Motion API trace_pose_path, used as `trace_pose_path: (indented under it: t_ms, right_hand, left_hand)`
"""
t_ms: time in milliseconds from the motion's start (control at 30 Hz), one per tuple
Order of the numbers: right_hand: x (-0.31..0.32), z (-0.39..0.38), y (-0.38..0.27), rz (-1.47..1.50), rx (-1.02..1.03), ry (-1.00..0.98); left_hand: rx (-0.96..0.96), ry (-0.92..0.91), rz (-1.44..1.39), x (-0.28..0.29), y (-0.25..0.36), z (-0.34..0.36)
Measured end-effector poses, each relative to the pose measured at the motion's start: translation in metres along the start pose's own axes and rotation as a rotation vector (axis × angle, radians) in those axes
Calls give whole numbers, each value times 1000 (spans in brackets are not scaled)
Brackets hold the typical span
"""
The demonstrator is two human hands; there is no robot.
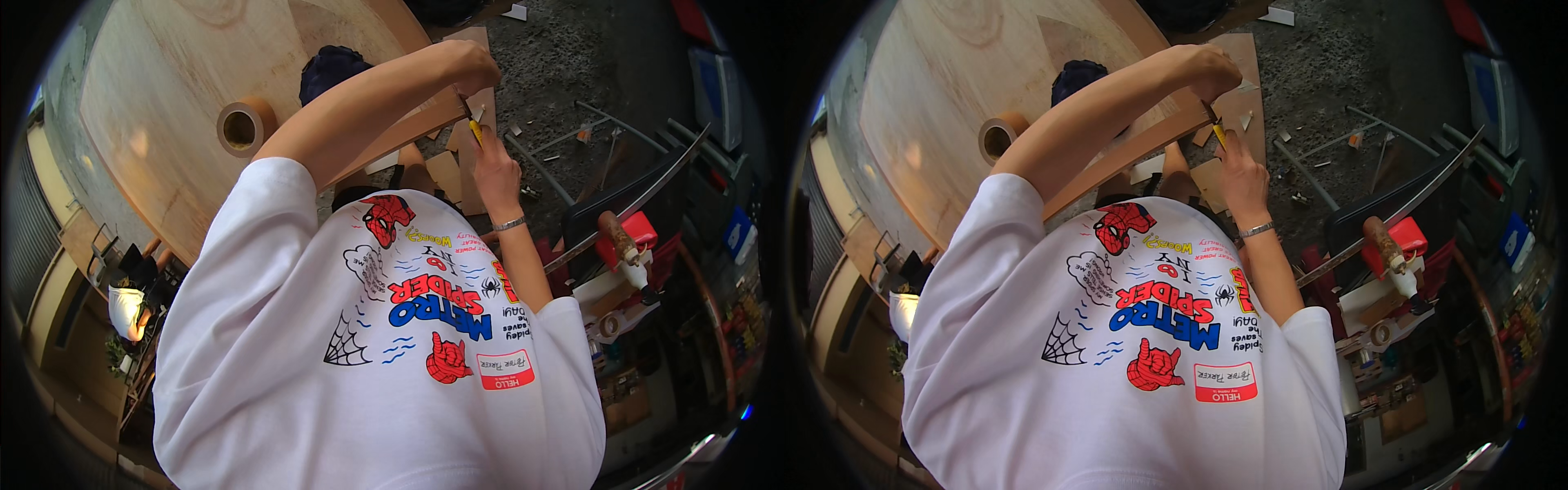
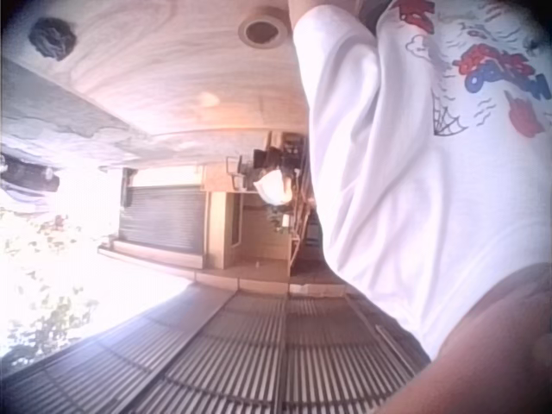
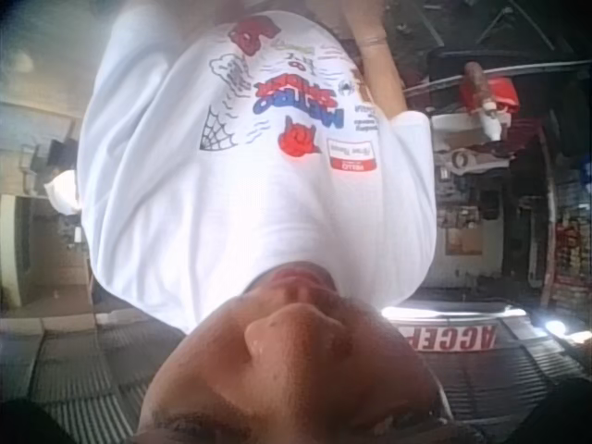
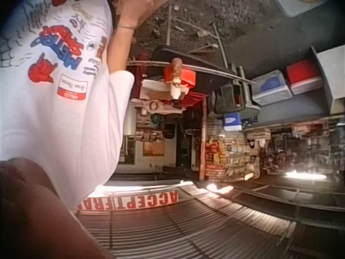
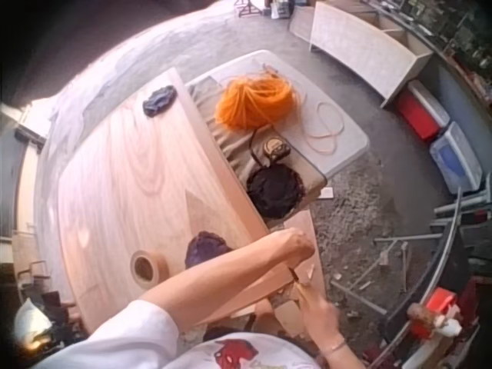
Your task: The person applies a strip of edge banding to the perimeter of a large wooden board. They use a utility knife to trim the excess material and a dark cloth to rub the surface. The person also uses a tape measure and pencil to mark measurements on the board.
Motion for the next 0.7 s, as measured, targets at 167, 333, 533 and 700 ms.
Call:
trace_pose_path:
  t_ms: [167,333,533,700]
  right_hand:
    - [2,-59,25,2,34,59]
    - [4,-53,39,208,-104,334]
    - [-20,-3,56,470,-334,388]
    - [-2,40,32,489,-280,228]
  left_hand:
    - [24,16,-20,-8,-5,2]
    - [25,24,-73,1,-4,-12]
    - [43,76,-127,9,-3,-20]
    - [230,375,-227,-18,-29,-33]
Point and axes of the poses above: each hand's wrist, its own z-axis towards the middle knuckle, its own x-axis out of the back of the hand, y = z × x, the point moved 1 cm from there along z, towards the middle knuckle, and after that the axes turned 9 degrees about x, right-handed, at the moved point
